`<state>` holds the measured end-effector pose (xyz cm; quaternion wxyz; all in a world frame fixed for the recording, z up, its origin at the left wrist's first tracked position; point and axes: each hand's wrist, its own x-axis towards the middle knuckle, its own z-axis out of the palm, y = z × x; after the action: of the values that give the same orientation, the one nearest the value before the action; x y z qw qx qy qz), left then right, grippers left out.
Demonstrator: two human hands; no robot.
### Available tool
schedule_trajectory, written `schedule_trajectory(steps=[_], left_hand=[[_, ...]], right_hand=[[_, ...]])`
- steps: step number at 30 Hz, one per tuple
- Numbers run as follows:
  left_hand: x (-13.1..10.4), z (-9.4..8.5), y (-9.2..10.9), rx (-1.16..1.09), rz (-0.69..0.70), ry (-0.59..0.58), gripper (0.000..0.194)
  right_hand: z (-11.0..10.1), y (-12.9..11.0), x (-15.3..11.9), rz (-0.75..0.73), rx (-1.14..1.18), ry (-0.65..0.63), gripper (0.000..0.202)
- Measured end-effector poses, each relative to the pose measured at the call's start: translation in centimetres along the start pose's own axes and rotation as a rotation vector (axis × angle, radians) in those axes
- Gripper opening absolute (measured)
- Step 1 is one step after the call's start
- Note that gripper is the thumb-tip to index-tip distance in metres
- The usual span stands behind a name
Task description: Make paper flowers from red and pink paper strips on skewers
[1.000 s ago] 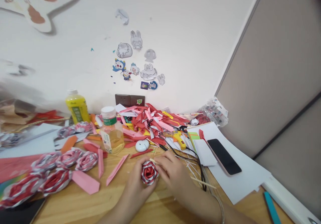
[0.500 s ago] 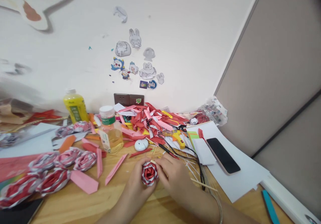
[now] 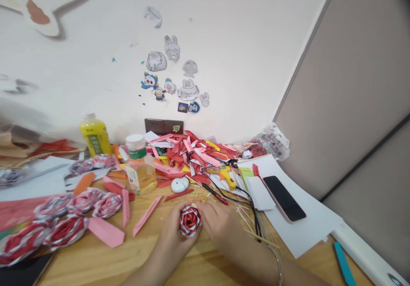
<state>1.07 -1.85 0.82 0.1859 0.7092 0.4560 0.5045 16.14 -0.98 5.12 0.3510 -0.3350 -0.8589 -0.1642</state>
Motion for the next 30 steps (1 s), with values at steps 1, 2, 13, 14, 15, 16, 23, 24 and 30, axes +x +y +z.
schedule_trajectory(steps=[1,2,13,14,15,16,23,24,30], left_hand=[[0.04,0.00,-0.01,0.002,0.003,0.002,0.037],[0.05,0.00,0.00,0.004,0.006,0.003,0.037],[-0.21,-0.11,0.40,0.041,0.045,0.013,0.036],[-0.21,-0.07,0.40,0.036,0.040,0.007,0.035],[-0.20,-0.04,0.41,0.031,0.033,0.004,0.035],[-0.18,-0.02,0.43,0.026,0.027,0.001,0.035],[-0.09,-0.19,0.60,0.028,-0.001,-0.020,0.034],[-0.10,-0.19,0.57,0.029,0.002,-0.023,0.034],[-0.30,-0.08,0.17,0.051,0.040,-0.022,0.036]], right_hand=[[0.04,0.06,0.00,-0.011,-0.005,0.001,0.029],[0.07,0.12,0.00,-0.015,-0.002,-0.001,0.029],[-0.47,-0.32,-0.02,0.289,0.324,-0.134,0.016],[-0.49,-0.38,-0.03,0.312,0.334,-0.153,0.015],[-0.50,-0.41,-0.03,0.327,0.339,-0.170,0.014],[-0.51,-0.42,-0.02,0.335,0.340,-0.183,0.014],[-0.73,-0.18,0.23,0.318,0.322,-0.217,0.014],[-0.78,-0.14,0.27,0.315,0.321,-0.226,0.014],[-0.91,-0.02,0.39,0.339,0.385,-0.273,0.016]])
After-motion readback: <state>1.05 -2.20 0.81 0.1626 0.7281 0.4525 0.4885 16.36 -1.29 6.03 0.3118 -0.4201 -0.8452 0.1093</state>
